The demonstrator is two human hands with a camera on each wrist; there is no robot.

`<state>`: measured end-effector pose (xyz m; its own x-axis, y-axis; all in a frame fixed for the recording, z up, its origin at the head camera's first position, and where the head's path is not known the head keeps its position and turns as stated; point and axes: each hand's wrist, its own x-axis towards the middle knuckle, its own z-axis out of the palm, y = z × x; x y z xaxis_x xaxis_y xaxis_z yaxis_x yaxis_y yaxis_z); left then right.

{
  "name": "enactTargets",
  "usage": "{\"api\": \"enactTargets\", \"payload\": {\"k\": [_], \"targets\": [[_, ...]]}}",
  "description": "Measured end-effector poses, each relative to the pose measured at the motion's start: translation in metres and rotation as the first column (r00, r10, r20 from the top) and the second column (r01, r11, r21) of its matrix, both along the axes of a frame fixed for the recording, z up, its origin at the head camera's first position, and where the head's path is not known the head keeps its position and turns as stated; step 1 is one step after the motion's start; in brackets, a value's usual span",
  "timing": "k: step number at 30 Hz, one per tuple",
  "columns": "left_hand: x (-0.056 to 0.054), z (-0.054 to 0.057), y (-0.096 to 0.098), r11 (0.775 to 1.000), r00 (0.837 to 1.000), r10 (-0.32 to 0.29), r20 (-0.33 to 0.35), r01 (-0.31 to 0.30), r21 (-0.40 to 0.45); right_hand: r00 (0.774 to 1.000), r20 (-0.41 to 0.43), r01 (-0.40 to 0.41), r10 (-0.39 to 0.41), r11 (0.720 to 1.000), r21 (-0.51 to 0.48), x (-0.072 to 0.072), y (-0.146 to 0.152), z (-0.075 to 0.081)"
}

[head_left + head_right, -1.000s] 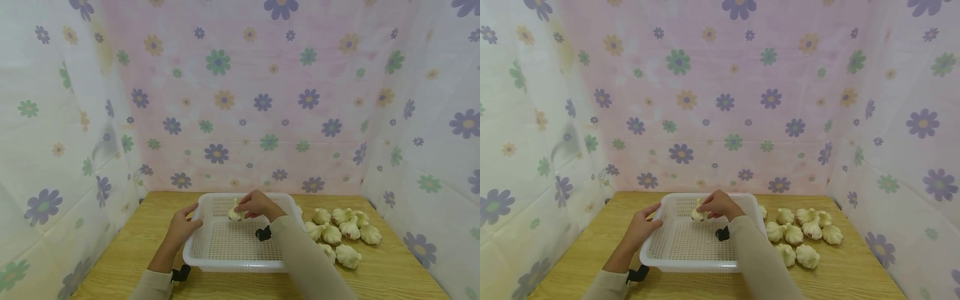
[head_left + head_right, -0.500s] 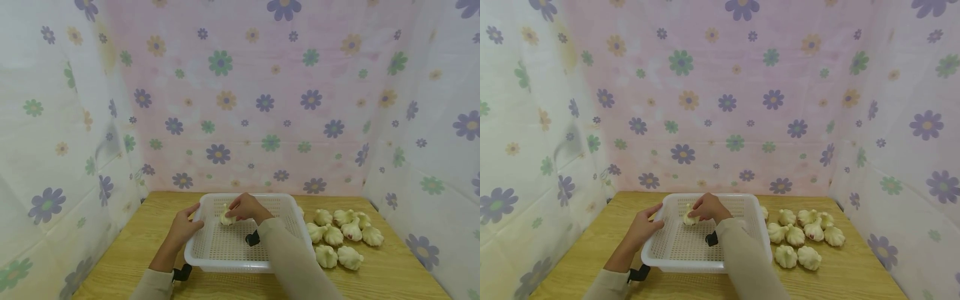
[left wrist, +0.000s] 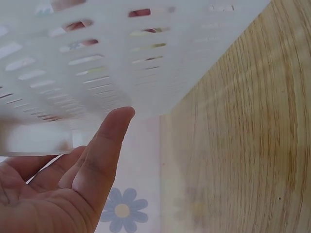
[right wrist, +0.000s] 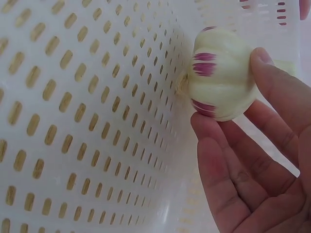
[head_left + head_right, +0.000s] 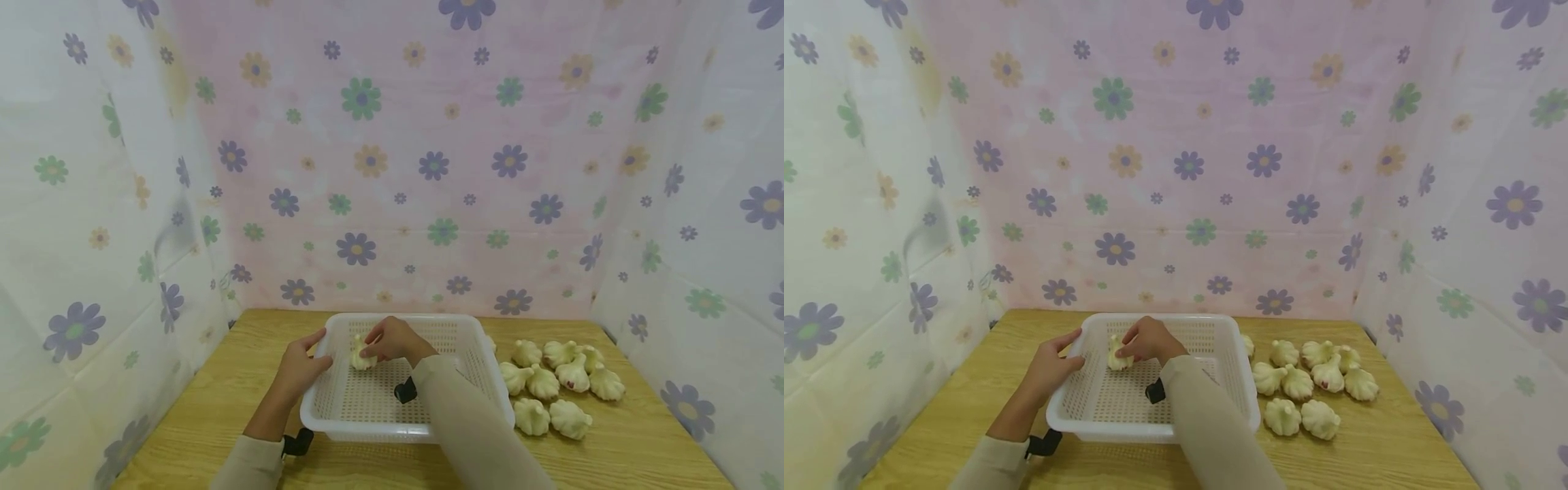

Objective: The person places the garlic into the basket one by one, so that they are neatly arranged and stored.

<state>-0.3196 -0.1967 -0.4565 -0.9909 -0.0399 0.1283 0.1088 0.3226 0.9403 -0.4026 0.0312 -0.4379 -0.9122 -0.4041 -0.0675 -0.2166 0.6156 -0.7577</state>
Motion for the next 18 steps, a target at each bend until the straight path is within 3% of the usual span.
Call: {"api": "enactTargets", "payload": {"k": [9, 18], "targets": [[-0.001, 0.0014, -0.0002, 1.0, 1.0, -0.002, 0.004, 0.002, 0.002, 0.999, -0.008, -0.037, 0.037, 0.999, 0.006, 0.0015, -0.0035, 0.0017], [-0.0005, 0.0005, 0.0008, 1.0, 1.0, 0.005, 0.006, -0.005, -0.003, 1.0, -0.016, -0.019, 0.019, 1.0, 0.023, -0.0003, -0.003, -0.0013]]}}
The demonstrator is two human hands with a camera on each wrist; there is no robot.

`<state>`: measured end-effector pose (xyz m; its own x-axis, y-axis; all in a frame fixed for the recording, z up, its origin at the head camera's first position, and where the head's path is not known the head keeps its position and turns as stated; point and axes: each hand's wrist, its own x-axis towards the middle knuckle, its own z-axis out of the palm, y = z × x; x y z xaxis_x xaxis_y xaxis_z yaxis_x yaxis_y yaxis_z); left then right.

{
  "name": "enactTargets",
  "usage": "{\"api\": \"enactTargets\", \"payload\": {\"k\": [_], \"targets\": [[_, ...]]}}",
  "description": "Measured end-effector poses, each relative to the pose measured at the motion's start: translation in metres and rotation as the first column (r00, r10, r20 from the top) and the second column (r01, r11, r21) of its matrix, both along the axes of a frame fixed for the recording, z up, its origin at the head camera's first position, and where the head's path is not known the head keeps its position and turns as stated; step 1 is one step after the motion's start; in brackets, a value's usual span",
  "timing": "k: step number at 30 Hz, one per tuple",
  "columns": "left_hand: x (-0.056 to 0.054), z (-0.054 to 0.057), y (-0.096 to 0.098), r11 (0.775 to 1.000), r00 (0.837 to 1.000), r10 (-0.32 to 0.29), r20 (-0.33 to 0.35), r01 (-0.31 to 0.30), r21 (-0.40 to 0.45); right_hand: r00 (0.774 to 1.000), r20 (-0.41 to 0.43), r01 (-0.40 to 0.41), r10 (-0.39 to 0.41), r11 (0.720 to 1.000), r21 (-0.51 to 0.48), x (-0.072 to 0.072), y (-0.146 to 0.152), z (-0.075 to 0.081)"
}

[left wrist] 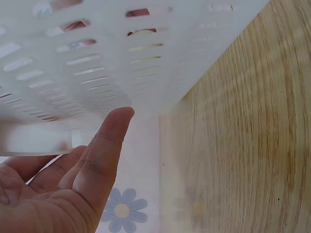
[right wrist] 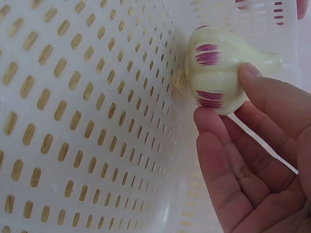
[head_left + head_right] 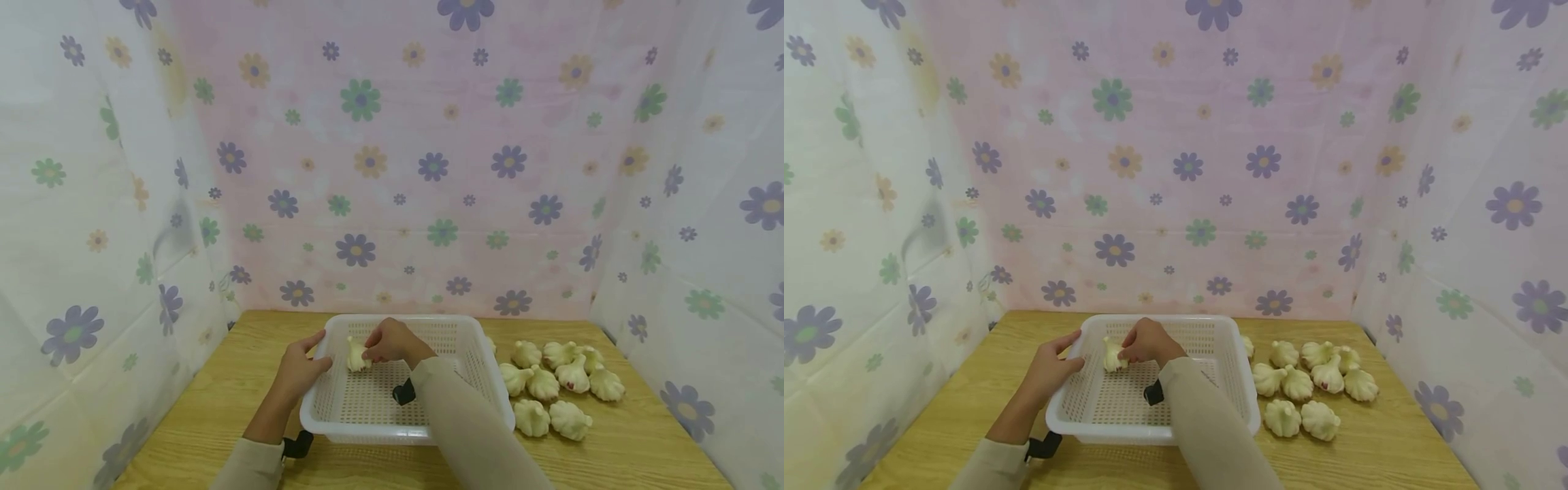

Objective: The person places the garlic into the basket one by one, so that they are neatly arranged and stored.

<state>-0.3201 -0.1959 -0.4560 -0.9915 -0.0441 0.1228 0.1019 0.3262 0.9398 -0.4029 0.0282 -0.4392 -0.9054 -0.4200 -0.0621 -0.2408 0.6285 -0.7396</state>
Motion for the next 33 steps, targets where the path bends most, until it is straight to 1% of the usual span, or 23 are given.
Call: {"api": "enactTargets", "payload": {"k": [3, 11, 19, 24, 27, 33], "targets": [[0.0, 0.0, 0.0, 1.0, 1.0, 0.0, 0.006, 0.0, -0.004, 1.0, -0.005, -0.002, 0.002, 1.0, -0.006, 0.0, 0.001, 0.0], [0.001, 0.0, 0.0, 1.0, 1.0, -0.005, 0.006, 0.005, 0.01, 1.0, -0.022, -0.009, 0.009, 1.0, 0.018, 0.001, 0.001, 0.001], [0.001, 0.001, -0.001, 1.0, 1.0, 0.0, 0.013, 0.0, 0.004, 0.999, -0.05, -0.014, 0.016, 0.999, 0.046, 0.001, 0.003, 0.005], [0.001, 0.001, -0.001, 1.0, 1.0, 0.001, 0.015, -0.001, 0.005, 0.995, -0.097, -0.017, 0.025, 0.997, 0.077, 0.002, 0.006, 0.01], [0.002, 0.001, -0.001, 1.0, 1.0, 0.01, 0.013, -0.01, -0.005, 0.991, -0.127, -0.024, 0.034, 0.997, 0.078, 0.003, 0.006, 0.016], [0.001, 0.001, -0.001, 1.0, 1.0, 0.016, 0.004, -0.015, -0.025, 0.988, -0.147, -0.041, 0.051, 0.997, 0.067, 0.008, 0.003, 0.028]]}}
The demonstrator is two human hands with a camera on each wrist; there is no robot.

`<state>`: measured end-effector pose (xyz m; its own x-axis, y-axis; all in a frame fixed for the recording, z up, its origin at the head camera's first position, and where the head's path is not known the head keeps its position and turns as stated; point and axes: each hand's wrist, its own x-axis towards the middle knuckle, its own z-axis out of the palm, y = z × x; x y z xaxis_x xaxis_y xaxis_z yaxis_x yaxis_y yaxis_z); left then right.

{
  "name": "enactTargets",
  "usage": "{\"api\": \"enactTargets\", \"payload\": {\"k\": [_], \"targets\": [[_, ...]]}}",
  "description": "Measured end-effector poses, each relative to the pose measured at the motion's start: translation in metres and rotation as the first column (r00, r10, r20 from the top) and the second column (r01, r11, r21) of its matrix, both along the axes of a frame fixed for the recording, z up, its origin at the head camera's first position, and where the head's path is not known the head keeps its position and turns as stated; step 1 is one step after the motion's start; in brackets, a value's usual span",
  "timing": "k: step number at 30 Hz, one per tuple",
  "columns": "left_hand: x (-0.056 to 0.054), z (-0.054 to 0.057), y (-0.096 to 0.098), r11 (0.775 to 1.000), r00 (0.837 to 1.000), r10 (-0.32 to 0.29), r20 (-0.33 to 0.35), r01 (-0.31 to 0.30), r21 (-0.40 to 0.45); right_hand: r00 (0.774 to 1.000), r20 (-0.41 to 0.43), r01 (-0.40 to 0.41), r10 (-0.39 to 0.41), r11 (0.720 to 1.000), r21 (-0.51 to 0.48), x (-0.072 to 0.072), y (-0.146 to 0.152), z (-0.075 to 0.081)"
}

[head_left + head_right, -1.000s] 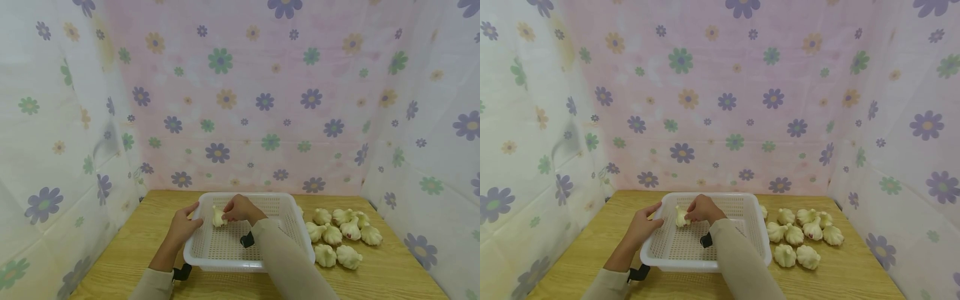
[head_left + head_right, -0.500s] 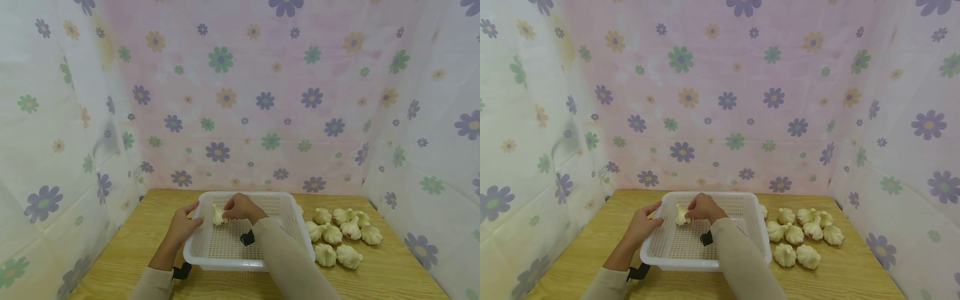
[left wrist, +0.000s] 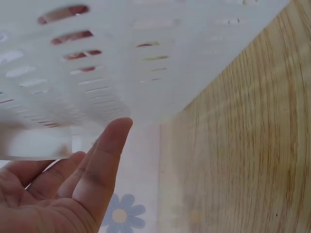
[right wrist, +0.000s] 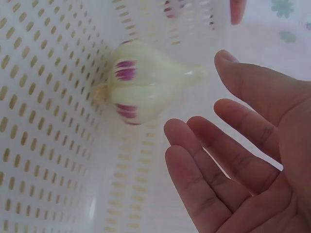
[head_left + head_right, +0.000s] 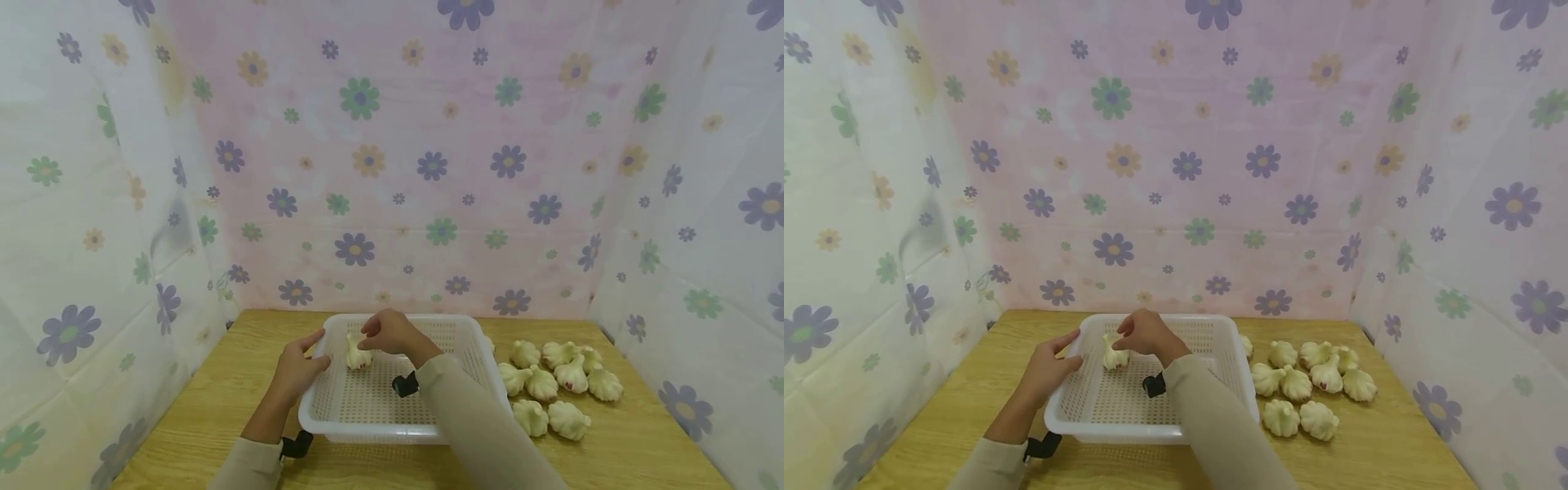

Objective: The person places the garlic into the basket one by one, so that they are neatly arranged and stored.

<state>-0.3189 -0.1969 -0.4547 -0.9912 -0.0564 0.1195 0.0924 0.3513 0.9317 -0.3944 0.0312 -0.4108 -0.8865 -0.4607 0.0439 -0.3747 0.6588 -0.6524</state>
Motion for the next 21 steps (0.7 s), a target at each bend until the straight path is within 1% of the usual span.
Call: {"api": "enactTargets", "payload": {"k": [6, 9, 13, 17, 21], "targets": [[0.0, 0.0, 0.0, 1.0, 1.0, 0.006, 0.007, -0.006, -0.004, 0.999, -0.029, -0.024, 0.024, 1.0, -0.008, 0.008, -0.001, 0.014], [-0.001, -0.001, 0.001, 1.0, 1.0, -0.001, 0.013, 0.001, 0.003, 0.998, -0.046, -0.031, 0.031, 0.999, -0.007, 0.013, 0.003, 0.023], [-0.002, -0.001, 0.001, 1.0, 1.0, 0.011, 0.017, -0.011, 0.005, 0.996, -0.073, -0.053, 0.051, 0.998, -0.022, 0.02, 0.012, 0.035], [-0.002, -0.002, 0.0, 1.0, 1.0, 0.006, 0.012, -0.006, 0.009, 0.996, -0.062, -0.065, 0.061, 0.996, -0.058, 0.027, 0.025, 0.042], [-0.002, -0.003, 0.0, 1.0, 1.0, 0.0, 0.013, 0.0, 0.018, 0.996, -0.038, -0.08, 0.076, 0.992, -0.096, 0.034, 0.038, 0.047]]}}
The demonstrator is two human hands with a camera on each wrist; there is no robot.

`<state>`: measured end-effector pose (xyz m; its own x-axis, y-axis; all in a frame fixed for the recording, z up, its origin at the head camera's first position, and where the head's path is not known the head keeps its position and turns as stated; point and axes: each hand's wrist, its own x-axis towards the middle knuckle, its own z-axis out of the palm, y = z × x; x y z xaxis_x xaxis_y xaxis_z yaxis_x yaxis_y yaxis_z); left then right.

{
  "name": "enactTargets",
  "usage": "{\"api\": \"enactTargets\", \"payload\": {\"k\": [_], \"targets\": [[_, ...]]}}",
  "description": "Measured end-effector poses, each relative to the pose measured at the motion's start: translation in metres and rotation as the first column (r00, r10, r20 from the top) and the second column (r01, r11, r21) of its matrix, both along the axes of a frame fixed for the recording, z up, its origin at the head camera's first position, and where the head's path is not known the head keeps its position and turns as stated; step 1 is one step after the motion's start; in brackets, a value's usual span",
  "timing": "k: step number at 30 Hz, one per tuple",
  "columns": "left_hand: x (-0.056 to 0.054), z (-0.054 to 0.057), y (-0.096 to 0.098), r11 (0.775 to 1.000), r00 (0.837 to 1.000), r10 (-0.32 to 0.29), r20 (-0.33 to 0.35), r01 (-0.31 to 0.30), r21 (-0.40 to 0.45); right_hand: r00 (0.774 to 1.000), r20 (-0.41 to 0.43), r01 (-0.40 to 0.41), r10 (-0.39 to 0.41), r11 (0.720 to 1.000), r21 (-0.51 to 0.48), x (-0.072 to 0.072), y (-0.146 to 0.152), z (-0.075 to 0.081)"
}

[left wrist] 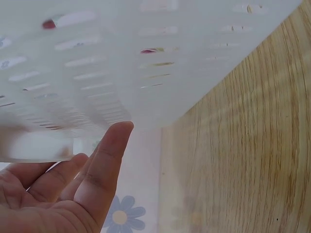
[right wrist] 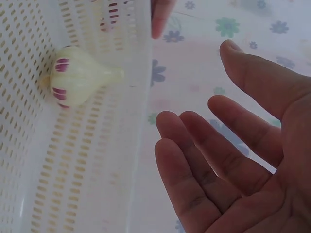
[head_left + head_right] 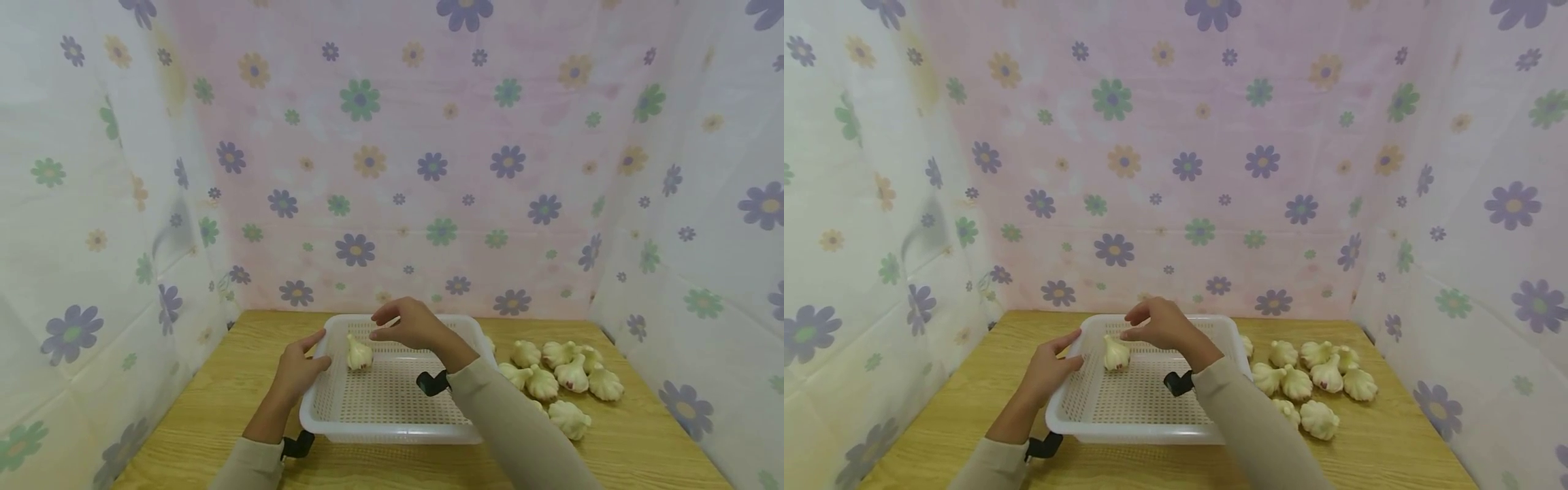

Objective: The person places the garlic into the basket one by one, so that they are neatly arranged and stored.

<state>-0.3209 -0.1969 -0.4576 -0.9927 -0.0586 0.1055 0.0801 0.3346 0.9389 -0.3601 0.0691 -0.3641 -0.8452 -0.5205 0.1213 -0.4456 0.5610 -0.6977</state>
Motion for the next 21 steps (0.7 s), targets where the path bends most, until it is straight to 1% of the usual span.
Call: {"api": "enactTargets", "payload": {"k": [6, 8, 13, 21], "targets": [[0.001, 0.002, 0.001, 1.0, 1.0, 0.007, 0.009, -0.007, -0.017, 1.0, -0.005, -0.012, 0.012, 0.998, -0.053, 0.01, 0.023, 0.005], [0.002, 0.002, 0.0, 1.0, 1.0, 0.013, 0.01, -0.013, -0.014, 1.0, -0.006, -0.008, 0.007, 0.998, -0.062, 0.015, 0.03, 0.006], [0.003, 0.002, 0.0, 1.0, 1.0, -0.001, 0.006, 0.001, 0.004, 1.0, -0.017, 0.021, -0.023, 0.997, -0.071, 0.028, 0.051, 0.008], [0.004, 0.003, 0.001, 1.0, 1.0, -0.005, -0.006, 0.005, -0.001, 0.997, -0.067, 0.018, -0.026, 0.993, -0.117, 0.043, 0.085, 0.006]]}}
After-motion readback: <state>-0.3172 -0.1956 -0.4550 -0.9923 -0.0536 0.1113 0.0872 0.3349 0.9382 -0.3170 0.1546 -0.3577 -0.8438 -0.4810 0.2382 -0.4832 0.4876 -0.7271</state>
